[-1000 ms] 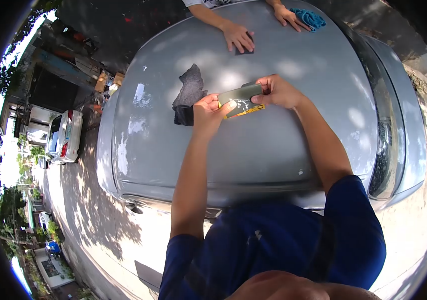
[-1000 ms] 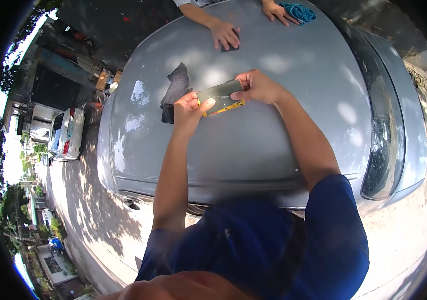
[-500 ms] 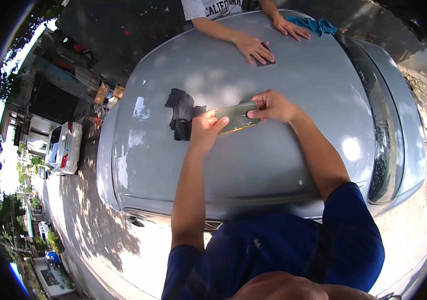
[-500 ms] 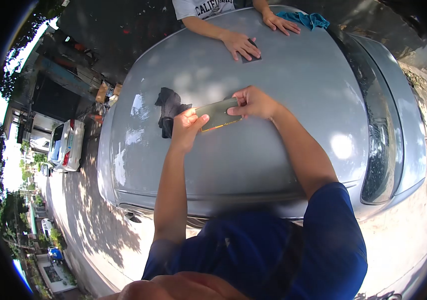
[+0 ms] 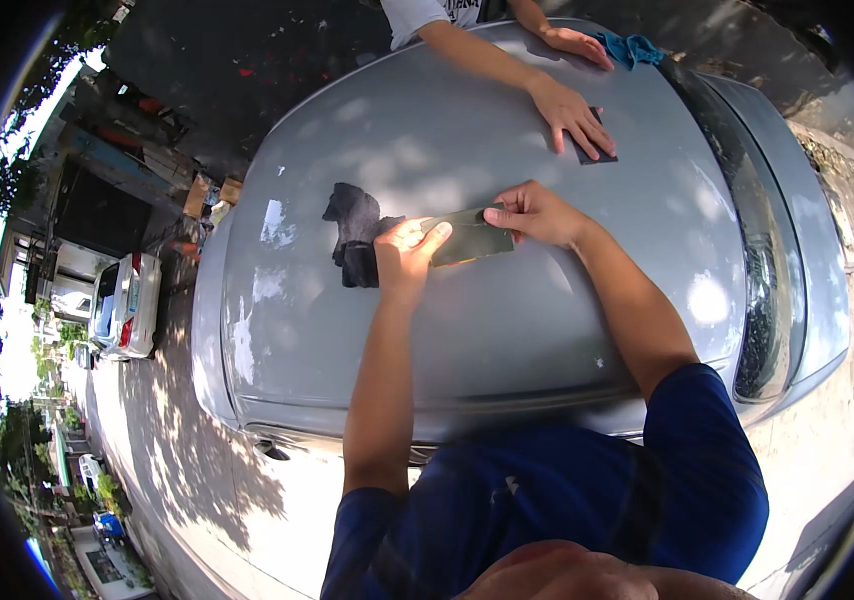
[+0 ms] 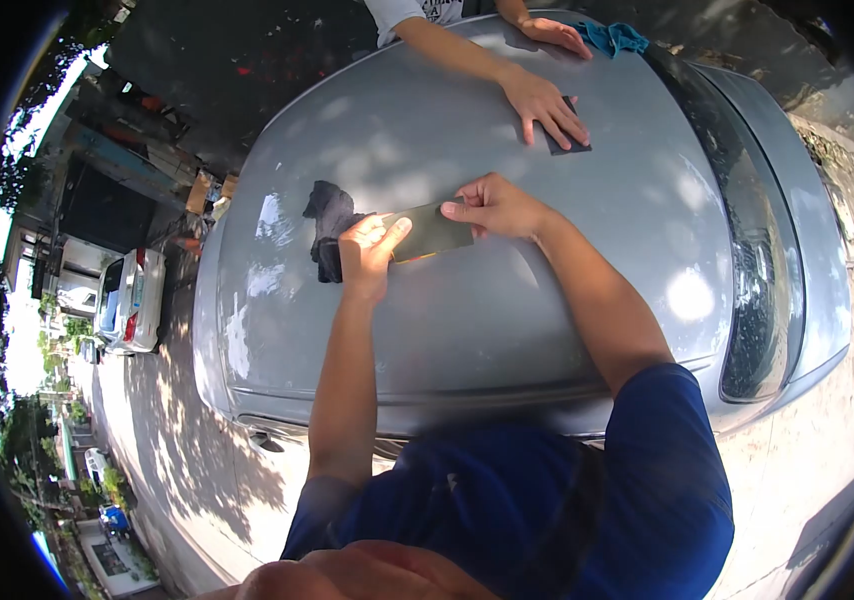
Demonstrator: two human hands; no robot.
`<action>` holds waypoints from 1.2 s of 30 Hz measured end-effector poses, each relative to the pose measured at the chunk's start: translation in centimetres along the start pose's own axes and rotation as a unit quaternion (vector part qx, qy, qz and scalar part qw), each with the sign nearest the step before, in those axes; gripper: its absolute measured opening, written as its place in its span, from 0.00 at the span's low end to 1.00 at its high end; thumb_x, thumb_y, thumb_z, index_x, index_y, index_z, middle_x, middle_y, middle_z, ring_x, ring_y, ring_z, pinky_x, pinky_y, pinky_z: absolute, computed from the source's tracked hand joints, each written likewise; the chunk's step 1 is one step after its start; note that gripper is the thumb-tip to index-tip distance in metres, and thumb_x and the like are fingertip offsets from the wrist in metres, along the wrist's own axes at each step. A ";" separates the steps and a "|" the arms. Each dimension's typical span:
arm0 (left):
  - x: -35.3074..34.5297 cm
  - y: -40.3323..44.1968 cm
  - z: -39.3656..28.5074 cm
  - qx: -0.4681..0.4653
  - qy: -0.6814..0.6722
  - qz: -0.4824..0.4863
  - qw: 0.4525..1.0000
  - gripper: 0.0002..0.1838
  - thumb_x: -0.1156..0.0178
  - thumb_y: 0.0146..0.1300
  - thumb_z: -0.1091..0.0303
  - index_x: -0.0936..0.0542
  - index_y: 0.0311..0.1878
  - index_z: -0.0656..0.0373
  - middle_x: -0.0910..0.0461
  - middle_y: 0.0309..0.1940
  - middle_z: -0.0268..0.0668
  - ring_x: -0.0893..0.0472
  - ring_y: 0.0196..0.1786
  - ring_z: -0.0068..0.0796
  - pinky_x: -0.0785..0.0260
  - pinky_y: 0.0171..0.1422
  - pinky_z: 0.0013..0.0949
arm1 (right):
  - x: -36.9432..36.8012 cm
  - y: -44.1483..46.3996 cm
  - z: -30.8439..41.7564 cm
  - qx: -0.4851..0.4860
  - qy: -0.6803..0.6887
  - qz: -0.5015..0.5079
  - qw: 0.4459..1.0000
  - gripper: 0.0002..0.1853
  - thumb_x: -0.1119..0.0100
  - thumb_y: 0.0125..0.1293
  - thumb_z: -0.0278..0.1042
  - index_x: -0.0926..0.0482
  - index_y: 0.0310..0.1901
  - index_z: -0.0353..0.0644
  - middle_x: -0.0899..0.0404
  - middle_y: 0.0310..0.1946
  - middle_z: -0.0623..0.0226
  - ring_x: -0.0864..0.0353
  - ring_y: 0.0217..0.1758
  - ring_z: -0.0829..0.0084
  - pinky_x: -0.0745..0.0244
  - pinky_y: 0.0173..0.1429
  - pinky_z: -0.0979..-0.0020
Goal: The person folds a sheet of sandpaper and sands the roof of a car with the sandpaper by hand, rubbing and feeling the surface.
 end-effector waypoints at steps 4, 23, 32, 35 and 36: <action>0.0 -0.1 -0.2 0.008 -0.070 0.026 0.997 0.17 0.24 0.71 0.72 0.14 0.56 0.72 0.09 0.46 0.44 0.12 0.45 0.24 0.17 0.48 0.28 | 0.4 0.5 -0.6 0.020 -0.009 -0.010 1.000 0.18 0.24 0.75 0.46 0.11 0.40 0.36 0.21 0.22 0.77 0.24 0.25 0.83 0.30 0.31 0.77; -1.2 -1.5 0.5 0.068 -0.041 0.026 0.997 0.17 0.33 0.81 0.60 0.12 0.57 0.67 0.08 0.48 0.41 0.08 0.45 0.31 0.11 0.49 0.32 | 0.6 0.6 -0.2 0.018 0.024 -0.055 0.998 0.19 0.27 0.77 0.46 0.13 0.32 0.41 0.19 0.21 0.74 0.25 0.22 0.82 0.31 0.29 0.74; -1.6 -1.6 0.4 0.039 -0.065 0.012 0.997 0.17 0.34 0.81 0.59 0.13 0.50 0.67 0.09 0.45 0.43 0.08 0.42 0.32 0.12 0.48 0.33 | 1.2 0.9 -0.8 0.022 0.018 -0.089 0.996 0.20 0.27 0.77 0.45 0.16 0.28 0.43 0.20 0.20 0.74 0.25 0.22 0.83 0.32 0.28 0.74; -0.9 -1.3 0.3 0.043 -0.036 -0.017 0.998 0.18 0.35 0.81 0.59 0.13 0.46 0.70 0.09 0.39 0.45 0.08 0.37 0.34 0.14 0.44 0.32 | 1.3 0.6 -0.4 0.009 0.019 -0.100 0.995 0.20 0.28 0.77 0.46 0.16 0.28 0.44 0.19 0.20 0.73 0.25 0.22 0.83 0.32 0.28 0.74; -0.6 -1.1 0.4 0.044 -0.023 -0.029 0.998 0.18 0.35 0.81 0.60 0.13 0.45 0.71 0.09 0.37 0.46 0.08 0.35 0.34 0.15 0.42 0.32 | 1.3 0.4 -0.2 0.009 0.019 -0.104 0.994 0.21 0.28 0.78 0.46 0.16 0.28 0.44 0.19 0.20 0.73 0.25 0.22 0.83 0.32 0.28 0.74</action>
Point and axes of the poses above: each hand's wrist, its own y-axis towards the middle knuckle, its own x-axis out of the back of the hand, z = x × y, the point moved 8 cm from there along y, towards the middle knuckle
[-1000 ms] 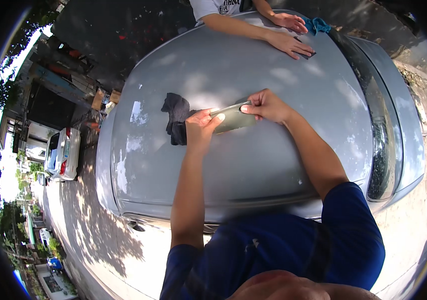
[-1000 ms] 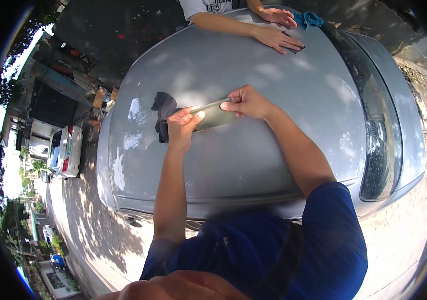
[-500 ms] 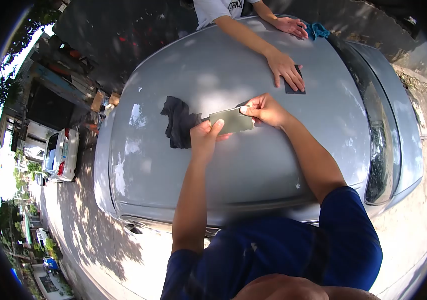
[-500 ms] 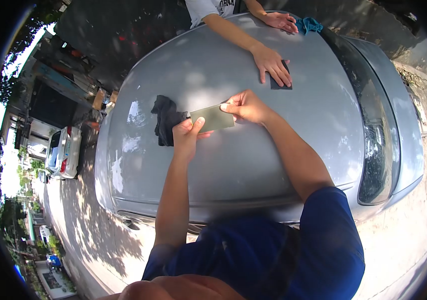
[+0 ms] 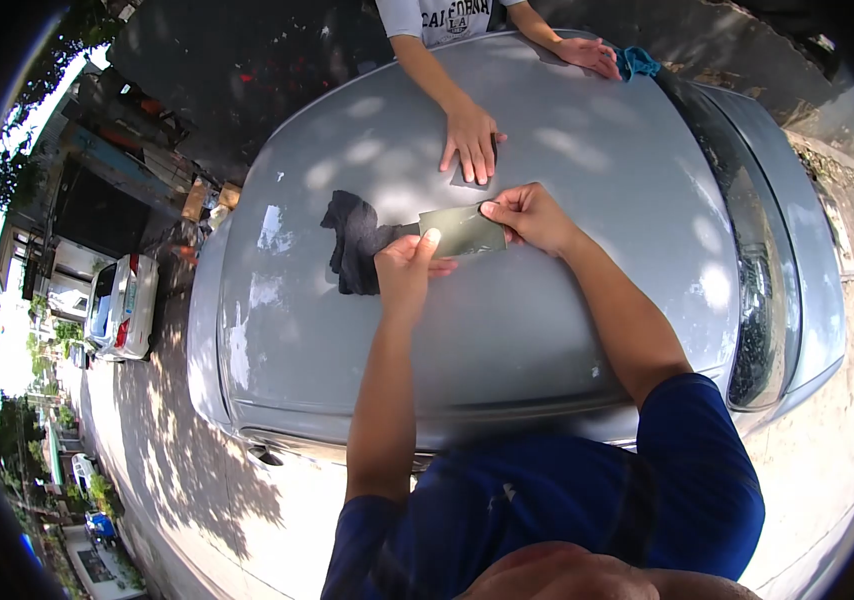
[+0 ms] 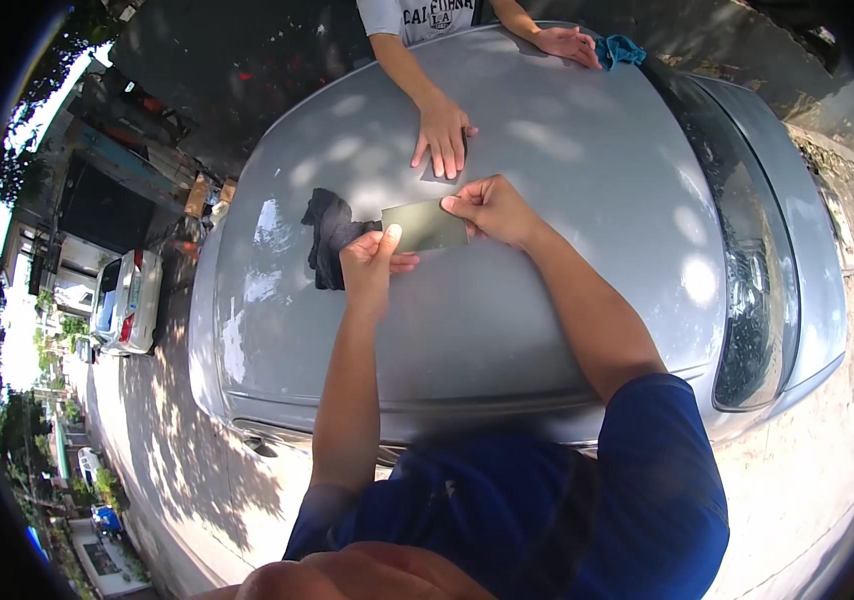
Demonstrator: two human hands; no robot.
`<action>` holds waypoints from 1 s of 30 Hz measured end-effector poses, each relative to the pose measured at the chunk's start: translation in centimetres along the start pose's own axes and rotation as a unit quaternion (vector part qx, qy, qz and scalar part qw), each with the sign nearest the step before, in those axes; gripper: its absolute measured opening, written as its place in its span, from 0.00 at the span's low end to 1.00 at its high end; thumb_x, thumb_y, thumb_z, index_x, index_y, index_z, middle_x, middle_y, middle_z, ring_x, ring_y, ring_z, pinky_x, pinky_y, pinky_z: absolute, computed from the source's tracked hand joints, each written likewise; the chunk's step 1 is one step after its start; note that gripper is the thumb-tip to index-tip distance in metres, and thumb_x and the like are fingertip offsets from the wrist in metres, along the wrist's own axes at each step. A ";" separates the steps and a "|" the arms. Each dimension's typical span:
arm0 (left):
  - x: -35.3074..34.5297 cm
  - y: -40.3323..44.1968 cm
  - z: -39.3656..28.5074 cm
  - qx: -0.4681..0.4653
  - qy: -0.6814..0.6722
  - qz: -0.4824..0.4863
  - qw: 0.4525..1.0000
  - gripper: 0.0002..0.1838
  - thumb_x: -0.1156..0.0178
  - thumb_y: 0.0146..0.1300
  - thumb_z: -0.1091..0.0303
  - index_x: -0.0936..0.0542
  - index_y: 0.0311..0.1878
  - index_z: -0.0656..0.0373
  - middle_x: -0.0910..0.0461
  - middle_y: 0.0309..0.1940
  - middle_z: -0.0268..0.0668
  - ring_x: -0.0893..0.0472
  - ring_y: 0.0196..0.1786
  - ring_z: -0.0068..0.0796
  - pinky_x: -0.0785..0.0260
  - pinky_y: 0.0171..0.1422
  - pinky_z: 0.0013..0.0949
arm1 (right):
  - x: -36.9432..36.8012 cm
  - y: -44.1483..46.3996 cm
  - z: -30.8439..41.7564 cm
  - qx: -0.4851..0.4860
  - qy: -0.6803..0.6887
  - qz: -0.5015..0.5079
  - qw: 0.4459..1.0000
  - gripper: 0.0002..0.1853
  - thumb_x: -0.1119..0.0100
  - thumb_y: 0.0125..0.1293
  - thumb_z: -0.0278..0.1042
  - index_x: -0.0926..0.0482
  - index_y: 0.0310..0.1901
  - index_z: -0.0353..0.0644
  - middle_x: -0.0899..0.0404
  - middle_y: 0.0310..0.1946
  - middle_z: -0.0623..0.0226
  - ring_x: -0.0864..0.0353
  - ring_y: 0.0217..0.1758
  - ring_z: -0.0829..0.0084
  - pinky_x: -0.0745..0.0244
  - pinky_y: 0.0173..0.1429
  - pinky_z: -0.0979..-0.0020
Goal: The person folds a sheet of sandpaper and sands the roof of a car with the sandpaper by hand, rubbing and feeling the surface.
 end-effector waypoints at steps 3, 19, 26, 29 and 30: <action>0.1 0.3 0.1 -0.014 0.013 -0.005 1.000 0.19 0.35 0.80 0.59 0.13 0.44 0.71 0.09 0.34 0.45 0.08 0.32 0.34 0.16 0.40 0.31 | 0.2 -0.3 0.9 0.013 -0.006 -0.021 1.000 0.20 0.28 0.77 0.47 0.16 0.29 0.44 0.18 0.20 0.73 0.25 0.22 0.83 0.32 0.28 0.74; 0.0 2.8 -0.1 -0.106 -0.039 -0.027 0.993 0.14 0.32 0.80 0.64 0.12 0.49 0.69 0.09 0.41 0.36 0.14 0.42 0.19 0.24 0.49 0.25 | -0.3 0.0 0.3 0.008 -0.025 0.018 1.000 0.22 0.34 0.82 0.50 0.16 0.33 0.41 0.20 0.21 0.74 0.27 0.23 0.83 0.33 0.29 0.75; -0.9 3.0 -0.4 -0.081 -0.036 -0.021 0.996 0.13 0.35 0.81 0.67 0.14 0.51 0.71 0.11 0.36 0.37 0.15 0.33 0.21 0.21 0.36 0.29 | -0.3 0.5 -0.6 0.013 -0.006 0.024 1.000 0.23 0.39 0.85 0.49 0.19 0.31 0.44 0.22 0.20 0.75 0.28 0.21 0.84 0.33 0.29 0.73; -1.4 3.5 -0.2 -0.066 -0.041 0.002 0.997 0.12 0.38 0.82 0.68 0.16 0.51 0.71 0.14 0.30 0.38 0.16 0.25 0.24 0.21 0.30 0.30 | 0.6 0.6 -0.9 0.063 -0.059 -0.002 0.996 0.16 0.31 0.80 0.46 0.14 0.45 0.39 0.18 0.28 0.76 0.25 0.28 0.83 0.26 0.37 0.73; -1.2 4.0 -0.1 -0.062 -0.011 0.002 0.998 0.11 0.39 0.82 0.69 0.16 0.51 0.70 0.15 0.30 0.38 0.17 0.24 0.24 0.22 0.29 0.30 | 0.5 0.3 -0.4 0.128 -0.084 -0.031 0.988 0.18 0.27 0.77 0.45 0.13 0.54 0.37 0.16 0.33 0.75 0.23 0.31 0.82 0.24 0.41 0.72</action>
Point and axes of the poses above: each hand's wrist, its own y-axis towards the middle knuckle, its own x-axis out of the back of the hand, z = x × y, the point moved 8 cm from there along y, towards the middle knuckle
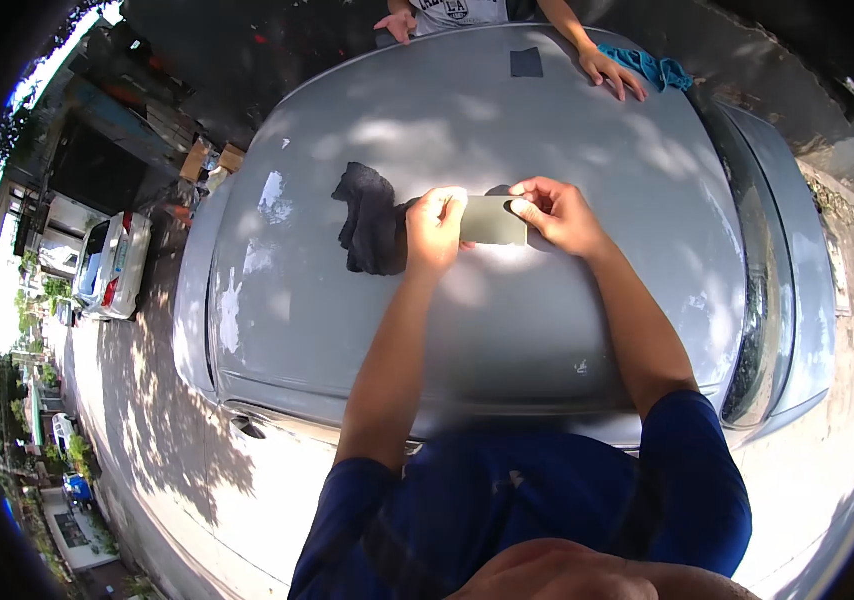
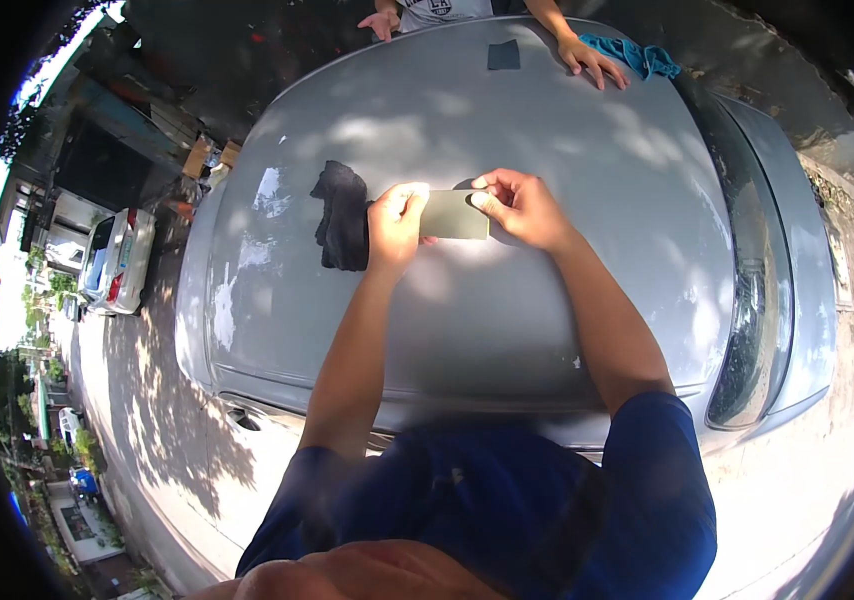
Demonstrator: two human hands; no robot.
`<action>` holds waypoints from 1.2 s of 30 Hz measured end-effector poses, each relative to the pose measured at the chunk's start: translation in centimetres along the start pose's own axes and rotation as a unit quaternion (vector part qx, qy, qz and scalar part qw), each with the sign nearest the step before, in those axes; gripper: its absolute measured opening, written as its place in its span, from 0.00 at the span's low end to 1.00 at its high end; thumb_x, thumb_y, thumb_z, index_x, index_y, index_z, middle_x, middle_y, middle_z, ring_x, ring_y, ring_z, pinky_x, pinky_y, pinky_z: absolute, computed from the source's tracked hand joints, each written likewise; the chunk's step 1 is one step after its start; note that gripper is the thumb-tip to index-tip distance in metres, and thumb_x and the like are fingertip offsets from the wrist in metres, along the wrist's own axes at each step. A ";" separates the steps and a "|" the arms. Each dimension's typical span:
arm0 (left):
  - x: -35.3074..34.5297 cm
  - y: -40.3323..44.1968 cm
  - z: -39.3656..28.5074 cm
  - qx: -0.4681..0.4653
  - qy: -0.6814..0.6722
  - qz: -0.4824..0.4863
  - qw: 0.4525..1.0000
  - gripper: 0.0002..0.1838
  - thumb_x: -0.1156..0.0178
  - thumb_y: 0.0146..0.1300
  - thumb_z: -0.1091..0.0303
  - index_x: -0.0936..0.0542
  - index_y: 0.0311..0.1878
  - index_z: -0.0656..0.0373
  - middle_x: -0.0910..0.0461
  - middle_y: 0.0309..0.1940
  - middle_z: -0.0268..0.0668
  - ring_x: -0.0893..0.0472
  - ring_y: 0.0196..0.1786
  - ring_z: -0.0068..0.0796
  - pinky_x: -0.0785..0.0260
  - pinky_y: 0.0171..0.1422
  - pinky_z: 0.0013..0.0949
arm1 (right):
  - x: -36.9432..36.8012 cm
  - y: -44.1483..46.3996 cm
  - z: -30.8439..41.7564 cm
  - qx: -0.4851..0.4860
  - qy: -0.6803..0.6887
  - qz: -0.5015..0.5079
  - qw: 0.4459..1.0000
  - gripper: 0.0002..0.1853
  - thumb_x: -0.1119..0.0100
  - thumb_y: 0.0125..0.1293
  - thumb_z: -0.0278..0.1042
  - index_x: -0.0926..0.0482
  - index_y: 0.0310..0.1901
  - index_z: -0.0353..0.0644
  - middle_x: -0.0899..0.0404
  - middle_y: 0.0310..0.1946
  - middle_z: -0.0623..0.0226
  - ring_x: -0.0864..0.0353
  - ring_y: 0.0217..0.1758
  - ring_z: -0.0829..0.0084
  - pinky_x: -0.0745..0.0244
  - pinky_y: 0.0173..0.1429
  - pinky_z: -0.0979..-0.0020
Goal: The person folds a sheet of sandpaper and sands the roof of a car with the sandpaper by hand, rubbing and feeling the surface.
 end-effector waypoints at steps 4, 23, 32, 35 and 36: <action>0.5 1.9 1.9 0.040 0.099 0.025 0.994 0.10 0.40 0.80 0.69 0.16 0.49 0.68 0.18 0.28 0.37 0.21 0.21 0.23 0.26 0.25 0.31 | -3.4 -1.6 6.8 0.131 -0.142 0.139 0.971 0.43 0.16 0.62 0.40 0.24 0.78 0.49 0.33 0.79 0.55 0.25 0.76 0.56 0.23 0.74 0.56; 4.1 3.2 1.0 0.143 0.163 0.161 0.963 0.17 0.25 0.69 0.67 0.22 0.53 0.60 0.12 0.39 0.36 0.15 0.36 0.23 0.19 0.36 0.33 | -9.5 -1.8 6.6 0.252 -0.351 0.157 0.888 0.09 0.30 0.70 0.29 0.19 0.48 0.44 0.21 0.44 0.67 0.18 0.52 0.61 0.19 0.57 0.56; 6.2 -1.6 0.8 0.243 -0.055 0.213 0.945 0.10 0.35 0.77 0.76 0.26 0.52 0.54 0.12 0.45 0.38 0.13 0.33 0.27 0.19 0.39 0.26 | -8.8 -4.5 8.8 0.190 -0.072 0.145 0.968 0.21 0.32 0.71 0.36 0.25 0.59 0.37 0.20 0.52 0.50 0.17 0.50 0.50 0.22 0.53 0.49; 5.5 -2.5 0.9 0.176 -0.078 0.210 0.959 0.09 0.31 0.75 0.74 0.24 0.49 0.55 0.13 0.48 0.39 0.16 0.37 0.25 0.21 0.40 0.28 | -11.4 -6.2 8.3 0.275 -0.121 0.147 0.942 0.21 0.23 0.62 0.36 0.21 0.51 0.36 0.16 0.44 0.53 0.15 0.44 0.51 0.22 0.48 0.50; 6.0 -2.1 0.3 0.116 -0.008 0.172 0.978 0.09 0.30 0.75 0.73 0.24 0.47 0.56 0.13 0.48 0.39 0.16 0.38 0.24 0.21 0.41 0.29 | -11.8 -6.1 8.2 0.242 -0.133 0.163 0.947 0.20 0.22 0.59 0.36 0.19 0.48 0.36 0.15 0.40 0.54 0.14 0.41 0.52 0.22 0.47 0.50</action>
Point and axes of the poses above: each hand's wrist, its own y-axis towards the middle knuckle, its own x-axis out of the back of the hand, z = x × y, the point moved 8 cm from there along y, towards the middle knuckle
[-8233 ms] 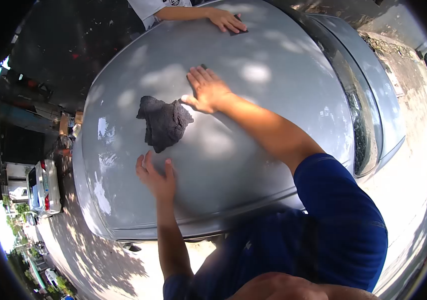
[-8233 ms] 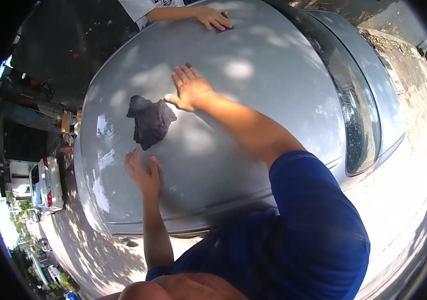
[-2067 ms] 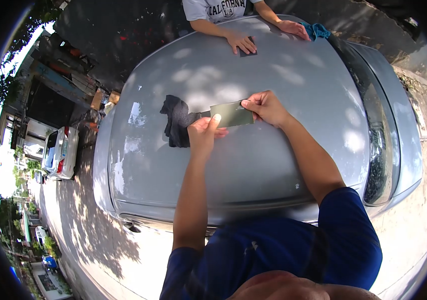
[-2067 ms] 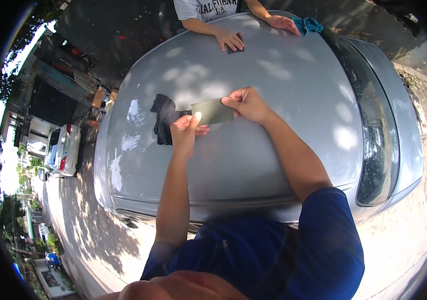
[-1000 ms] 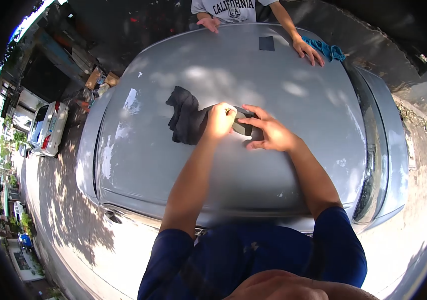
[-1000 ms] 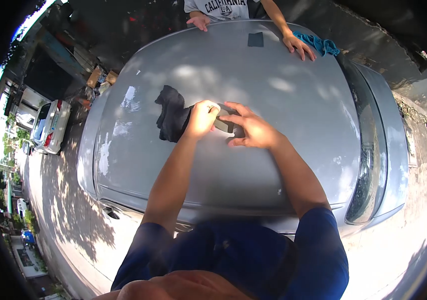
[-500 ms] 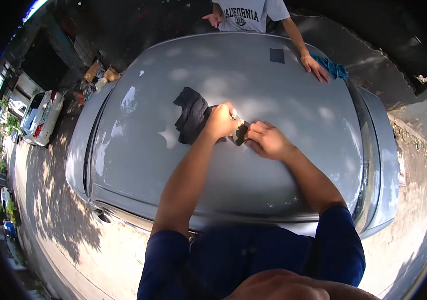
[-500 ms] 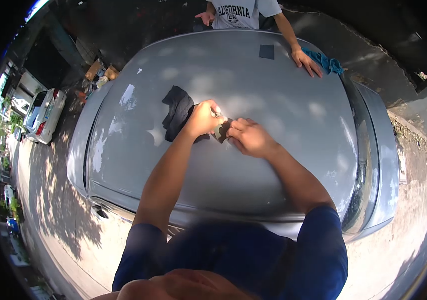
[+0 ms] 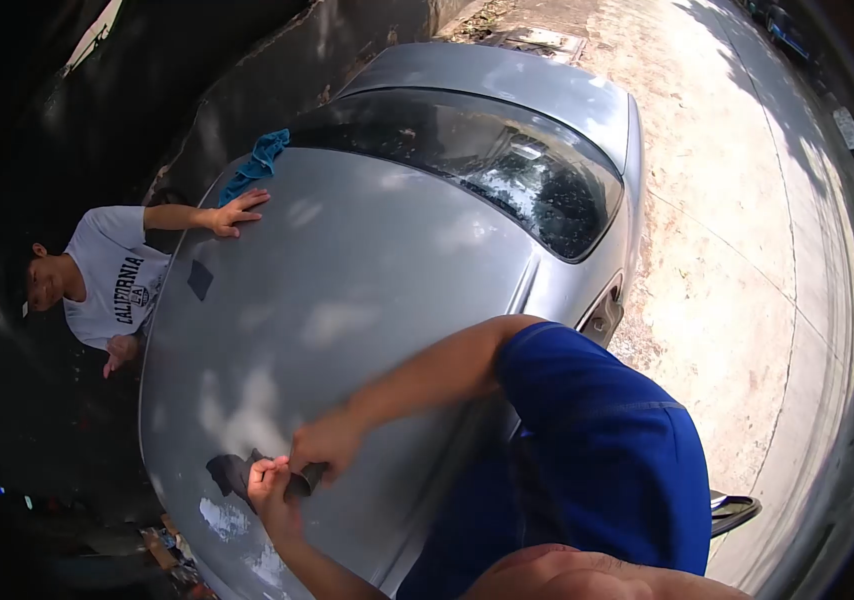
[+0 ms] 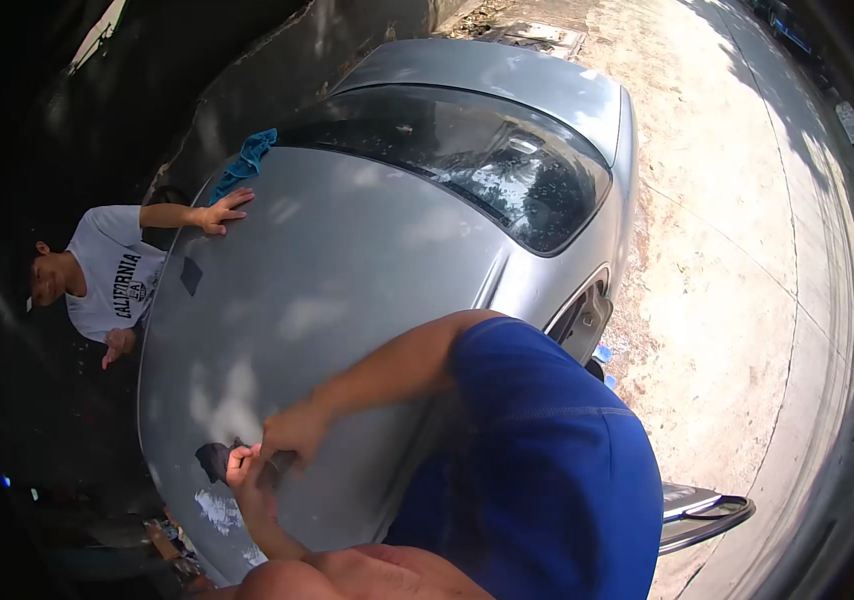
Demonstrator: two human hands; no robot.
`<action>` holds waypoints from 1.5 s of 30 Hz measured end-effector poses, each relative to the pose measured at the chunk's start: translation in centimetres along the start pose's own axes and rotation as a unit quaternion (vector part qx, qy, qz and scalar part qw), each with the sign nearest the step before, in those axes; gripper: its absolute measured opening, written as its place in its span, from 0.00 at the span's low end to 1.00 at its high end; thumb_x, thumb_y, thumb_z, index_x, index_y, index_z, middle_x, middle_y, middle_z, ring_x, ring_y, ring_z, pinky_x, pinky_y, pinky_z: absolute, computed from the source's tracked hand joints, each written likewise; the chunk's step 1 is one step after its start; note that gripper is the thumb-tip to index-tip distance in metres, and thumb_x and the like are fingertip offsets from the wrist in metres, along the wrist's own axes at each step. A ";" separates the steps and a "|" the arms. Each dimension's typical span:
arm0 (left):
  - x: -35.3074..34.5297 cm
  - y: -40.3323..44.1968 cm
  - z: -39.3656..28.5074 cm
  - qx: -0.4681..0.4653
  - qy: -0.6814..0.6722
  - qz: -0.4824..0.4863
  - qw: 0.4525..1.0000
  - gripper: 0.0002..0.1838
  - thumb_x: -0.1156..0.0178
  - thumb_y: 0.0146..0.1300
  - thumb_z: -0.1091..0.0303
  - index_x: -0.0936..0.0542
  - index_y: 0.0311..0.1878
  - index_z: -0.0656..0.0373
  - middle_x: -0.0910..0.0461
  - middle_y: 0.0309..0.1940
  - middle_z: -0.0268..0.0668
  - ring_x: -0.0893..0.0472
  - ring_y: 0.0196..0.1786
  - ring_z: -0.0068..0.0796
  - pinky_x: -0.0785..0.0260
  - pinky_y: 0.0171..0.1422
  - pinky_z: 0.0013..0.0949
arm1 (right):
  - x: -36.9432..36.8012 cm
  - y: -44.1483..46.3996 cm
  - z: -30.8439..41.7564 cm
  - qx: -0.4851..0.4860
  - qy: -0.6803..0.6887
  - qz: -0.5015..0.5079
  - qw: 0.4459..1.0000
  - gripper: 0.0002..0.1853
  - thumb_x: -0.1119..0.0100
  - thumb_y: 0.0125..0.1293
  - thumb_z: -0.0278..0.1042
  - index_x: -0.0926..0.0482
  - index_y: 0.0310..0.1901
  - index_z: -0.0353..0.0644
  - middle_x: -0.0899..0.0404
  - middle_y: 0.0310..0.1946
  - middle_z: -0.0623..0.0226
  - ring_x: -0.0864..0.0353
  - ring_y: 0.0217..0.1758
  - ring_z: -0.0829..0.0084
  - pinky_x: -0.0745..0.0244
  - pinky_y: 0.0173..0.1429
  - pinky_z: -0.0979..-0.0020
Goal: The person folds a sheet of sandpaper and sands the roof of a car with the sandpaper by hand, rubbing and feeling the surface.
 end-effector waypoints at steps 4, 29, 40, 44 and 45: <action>1.4 -2.2 -6.7 -0.209 0.393 -0.296 0.845 0.15 0.24 0.70 0.63 0.21 0.42 0.60 0.14 0.52 0.42 0.16 0.49 0.33 0.20 0.57 0.39 | 4.0 0.0 0.8 -0.103 0.033 -0.056 0.993 0.16 0.18 0.55 0.38 0.17 0.35 0.38 0.16 0.26 0.57 0.14 0.34 0.52 0.22 0.41 0.52; 2.8 4.2 -1.3 -0.173 0.469 -0.352 0.791 0.35 0.20 0.56 0.39 0.16 0.56 0.57 0.13 0.52 0.44 0.13 0.56 0.52 0.22 0.62 0.56 | 9.1 -1.6 -14.9 -0.311 -0.479 0.055 0.819 0.38 0.62 0.88 0.57 0.46 0.87 0.38 0.48 0.89 0.52 0.54 0.93 0.50 0.56 0.93 0.50; 24.8 -13.6 8.8 0.109 0.427 -0.433 0.786 0.53 0.49 0.73 0.20 0.36 0.87 0.52 0.36 0.86 0.46 0.41 0.88 0.53 0.61 0.88 0.75 | -12.9 21.1 -16.6 -0.264 -0.333 0.204 0.882 0.42 0.72 0.87 0.62 0.55 0.90 0.40 0.61 0.93 0.62 0.69 0.96 0.60 0.78 0.94 0.42; 27.1 -18.9 11.7 0.157 0.466 -0.466 0.736 0.54 0.57 0.75 0.19 0.45 0.90 0.51 0.42 0.89 0.48 0.46 0.90 0.57 0.62 0.89 0.74 | -5.6 19.4 -21.7 -0.331 -0.367 0.153 0.856 0.40 0.73 0.87 0.59 0.55 0.90 0.42 0.62 0.93 0.63 0.69 0.96 0.61 0.78 0.94 0.41; 27.9 -19.5 12.4 0.165 0.467 -0.476 0.727 0.54 0.58 0.76 0.19 0.46 0.91 0.51 0.43 0.89 0.50 0.46 0.90 0.57 0.61 0.89 0.74 | -1.3 17.1 -22.9 -0.362 -0.374 0.119 0.845 0.40 0.74 0.87 0.59 0.55 0.90 0.43 0.62 0.93 0.64 0.69 0.96 0.61 0.77 0.94 0.41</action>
Point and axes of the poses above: each hand's wrist, its own y-axis towards the middle knuckle, its own x-axis out of the back of the hand, z = x × y, the point moved 8 cm from there along y, towards the middle knuckle
